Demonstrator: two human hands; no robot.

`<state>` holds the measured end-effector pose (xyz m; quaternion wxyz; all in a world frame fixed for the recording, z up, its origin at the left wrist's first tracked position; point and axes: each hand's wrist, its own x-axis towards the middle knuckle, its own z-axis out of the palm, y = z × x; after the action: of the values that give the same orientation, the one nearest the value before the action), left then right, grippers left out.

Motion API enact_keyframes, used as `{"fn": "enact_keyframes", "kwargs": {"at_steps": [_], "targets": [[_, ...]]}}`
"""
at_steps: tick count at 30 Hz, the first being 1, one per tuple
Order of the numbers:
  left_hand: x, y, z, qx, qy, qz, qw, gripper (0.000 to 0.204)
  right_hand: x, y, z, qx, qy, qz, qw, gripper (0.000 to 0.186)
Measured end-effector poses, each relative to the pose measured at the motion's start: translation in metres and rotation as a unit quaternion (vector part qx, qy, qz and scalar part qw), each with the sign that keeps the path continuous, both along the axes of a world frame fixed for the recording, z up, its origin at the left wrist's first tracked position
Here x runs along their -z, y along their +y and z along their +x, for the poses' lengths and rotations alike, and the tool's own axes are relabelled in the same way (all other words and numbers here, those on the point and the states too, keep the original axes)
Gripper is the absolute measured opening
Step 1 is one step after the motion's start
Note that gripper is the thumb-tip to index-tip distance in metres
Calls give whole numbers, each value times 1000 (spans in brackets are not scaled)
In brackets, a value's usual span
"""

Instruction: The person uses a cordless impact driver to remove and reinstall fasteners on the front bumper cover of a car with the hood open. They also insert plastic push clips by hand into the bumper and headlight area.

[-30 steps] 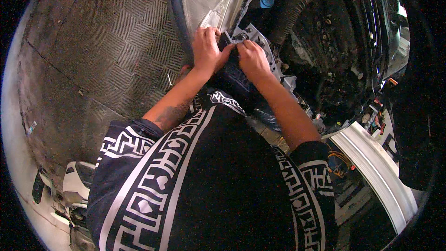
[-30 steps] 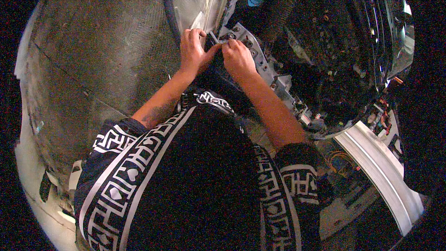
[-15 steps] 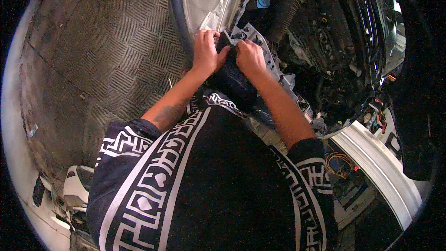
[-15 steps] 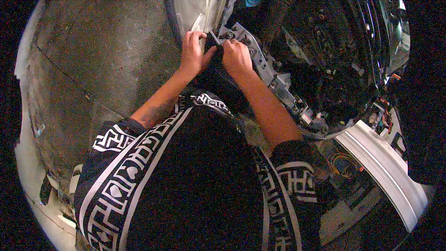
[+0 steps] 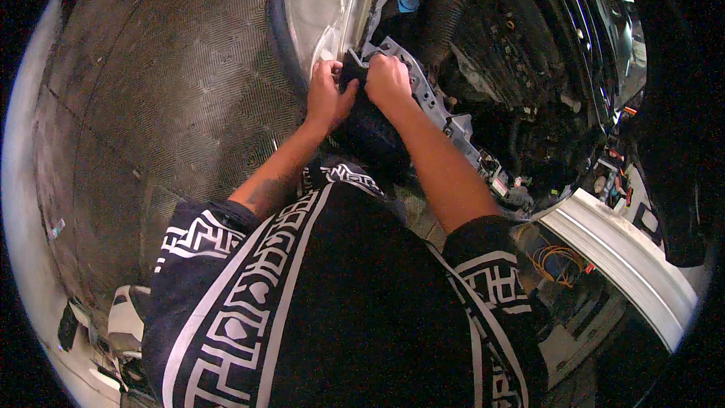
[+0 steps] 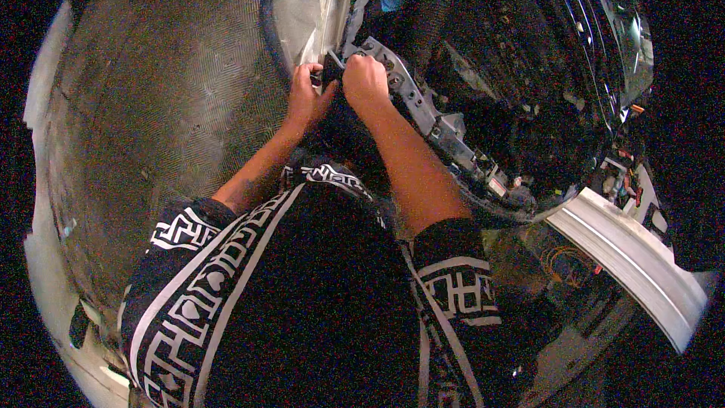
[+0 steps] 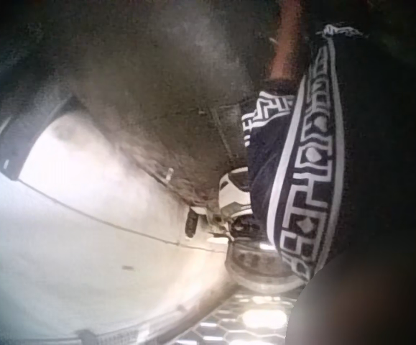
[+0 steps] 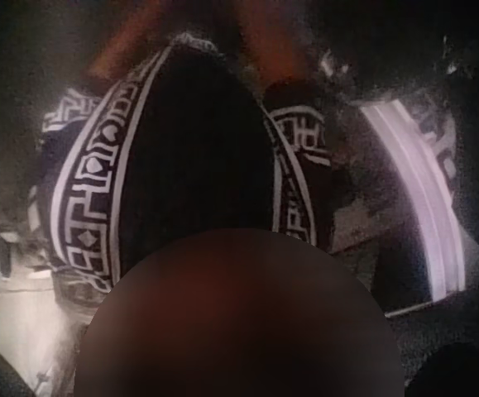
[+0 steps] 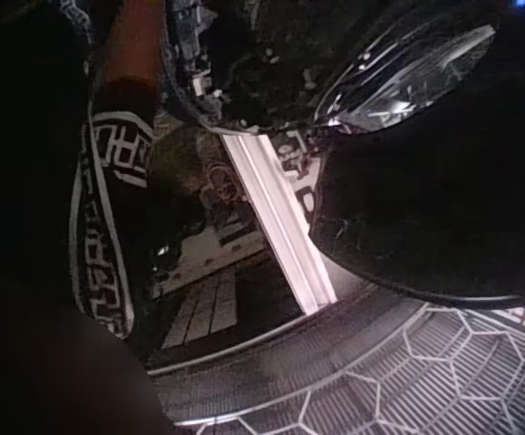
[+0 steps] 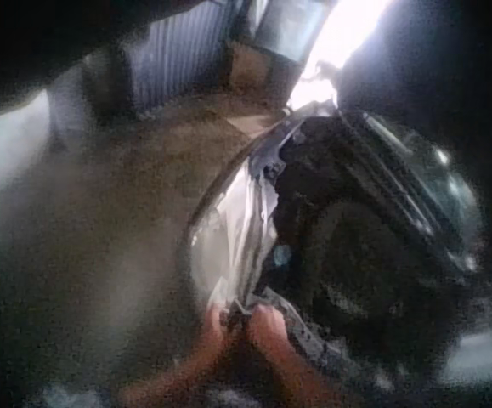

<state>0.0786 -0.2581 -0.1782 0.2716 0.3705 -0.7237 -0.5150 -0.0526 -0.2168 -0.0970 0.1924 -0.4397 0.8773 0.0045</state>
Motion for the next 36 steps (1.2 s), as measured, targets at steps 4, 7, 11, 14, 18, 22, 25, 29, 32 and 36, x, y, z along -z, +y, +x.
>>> {"fn": "enact_keyframes", "kwargs": {"at_steps": [4, 7, 11, 14, 18, 22, 25, 29, 32, 36], "targets": [[1, 7, 7, -36, -32, 79, 996, 47, 11, -19, -16, -92, 27, 19, 995, 20], [-1, 22, 25, -79, -55, 119, 988, 49, 20, -8, -26, -134, 37, 29, 990, 20], [-8, 36, 63, -105, -79, 99, 986, 49, 25, 6, -42, -125, -27, -5, 992, 15], [-15, 47, 93, -153, -84, 29, 984, 47, 27, 14, -52, -187, -4, -5, 982, 17], [-13, 63, 144, -192, -116, 89, 970, 47, 26, 30, -56, -38, -39, -124, 991, 23], [3, 66, 162, -195, -167, 75, 964, 44, 27, 34, -53, 202, -155, -140, 957, 38], [10, 58, 153, -160, -163, 91, 969, 43, 24, 29, -51, 211, -158, -68, 962, 39], [15, 40, 128, -107, -155, 70, 980, 44, 15, 20, -56, 143, -90, -8, 986, 44], [22, 26, 116, -81, -147, 56, 984, 44, 7, 15, -63, 83, -112, 38, 990, 48], [37, 8, 111, -61, -177, 114, 976, 41, 9, 17, -63, 119, -171, 55, 977, 45]]}}
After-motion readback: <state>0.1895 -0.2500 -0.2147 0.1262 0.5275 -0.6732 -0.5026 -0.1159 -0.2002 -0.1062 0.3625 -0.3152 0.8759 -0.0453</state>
